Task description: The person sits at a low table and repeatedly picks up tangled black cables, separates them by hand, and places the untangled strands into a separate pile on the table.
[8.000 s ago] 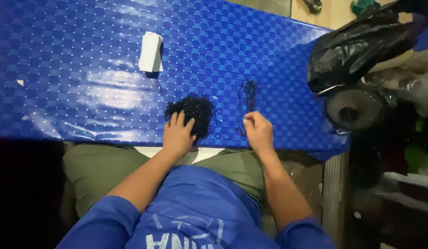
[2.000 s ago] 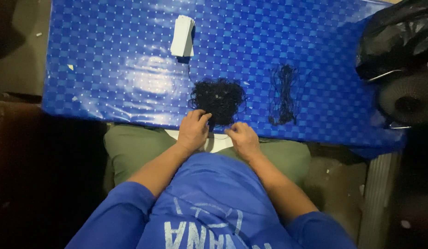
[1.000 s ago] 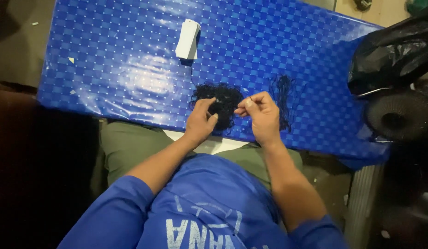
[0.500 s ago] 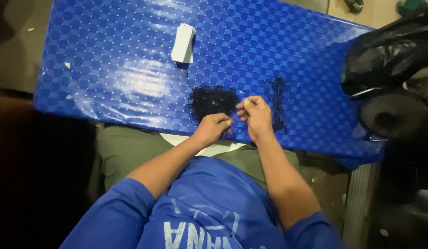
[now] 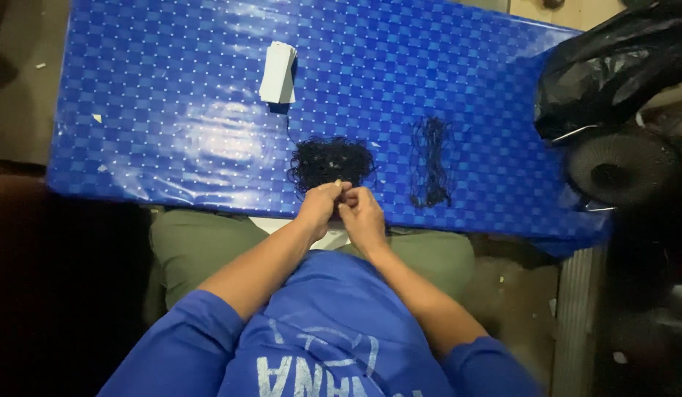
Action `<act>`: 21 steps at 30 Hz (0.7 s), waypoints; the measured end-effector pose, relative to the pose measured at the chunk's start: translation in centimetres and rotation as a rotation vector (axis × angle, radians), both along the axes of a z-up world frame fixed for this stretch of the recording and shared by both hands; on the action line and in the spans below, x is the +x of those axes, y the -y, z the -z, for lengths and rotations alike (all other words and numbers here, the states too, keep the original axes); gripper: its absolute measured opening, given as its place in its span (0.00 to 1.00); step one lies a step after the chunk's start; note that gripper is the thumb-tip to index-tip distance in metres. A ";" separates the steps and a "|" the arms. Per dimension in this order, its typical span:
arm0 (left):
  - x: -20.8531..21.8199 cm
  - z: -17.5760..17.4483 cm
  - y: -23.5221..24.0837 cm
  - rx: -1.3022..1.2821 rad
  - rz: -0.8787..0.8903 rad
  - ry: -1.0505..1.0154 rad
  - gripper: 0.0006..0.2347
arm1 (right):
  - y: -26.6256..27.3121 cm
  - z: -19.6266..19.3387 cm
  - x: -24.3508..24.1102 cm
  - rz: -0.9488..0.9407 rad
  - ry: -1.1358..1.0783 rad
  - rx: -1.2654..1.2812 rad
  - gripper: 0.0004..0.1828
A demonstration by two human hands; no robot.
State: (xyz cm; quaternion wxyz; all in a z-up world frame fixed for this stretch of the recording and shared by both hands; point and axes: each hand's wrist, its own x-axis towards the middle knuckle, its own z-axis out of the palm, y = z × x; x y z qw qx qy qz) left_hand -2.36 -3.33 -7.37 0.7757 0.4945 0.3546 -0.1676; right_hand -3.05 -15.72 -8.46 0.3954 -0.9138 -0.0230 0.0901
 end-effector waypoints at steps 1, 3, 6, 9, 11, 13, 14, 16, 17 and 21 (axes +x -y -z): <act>-0.2 0.0 0.0 -0.002 0.003 0.003 0.12 | 0.0 0.5 -0.1 0.003 0.003 -0.002 0.15; -0.4 -0.1 0.4 0.041 0.017 -0.015 0.12 | 0.4 1.5 -0.3 -0.159 0.347 -0.265 0.11; -0.3 -3.7 0.3 0.071 0.044 -0.038 0.12 | 0.8 5.3 0.0 -0.224 0.545 -0.359 0.04; 0.6 1.9 -0.3 0.165 0.107 0.019 0.10 | 0.5 0.4 0.1 -0.193 0.181 -0.009 0.05; 0.9 1.1 -0.4 0.159 0.102 0.019 0.10 | 1.6 -0.2 -0.6 -0.086 -0.034 0.104 0.05; 1.5 0.7 -1.2 0.154 0.085 0.015 0.11 | 2.8 -0.3 -1.1 0.014 -0.250 0.217 0.05; 1.5 0.6 -1.7 0.159 0.066 0.001 0.09 | 3.5 -0.1 -1.6 0.087 -0.313 0.336 0.04; 1.5 1.0 -2.3 0.161 0.049 -0.011 0.08 | 5.1 -0.4 -2.3 0.163 -0.373 0.453 0.04; 1.4 1.5 -2.5 0.170 0.038 -0.029 0.08 | 5.9 -0.9 -2.5 0.228 -0.364 0.492 0.04; 0.8 1.0 -2.2 0.156 0.037 -0.059 0.07 | 10.0 -2.1 -2.1 0.318 -0.212 0.551 0.04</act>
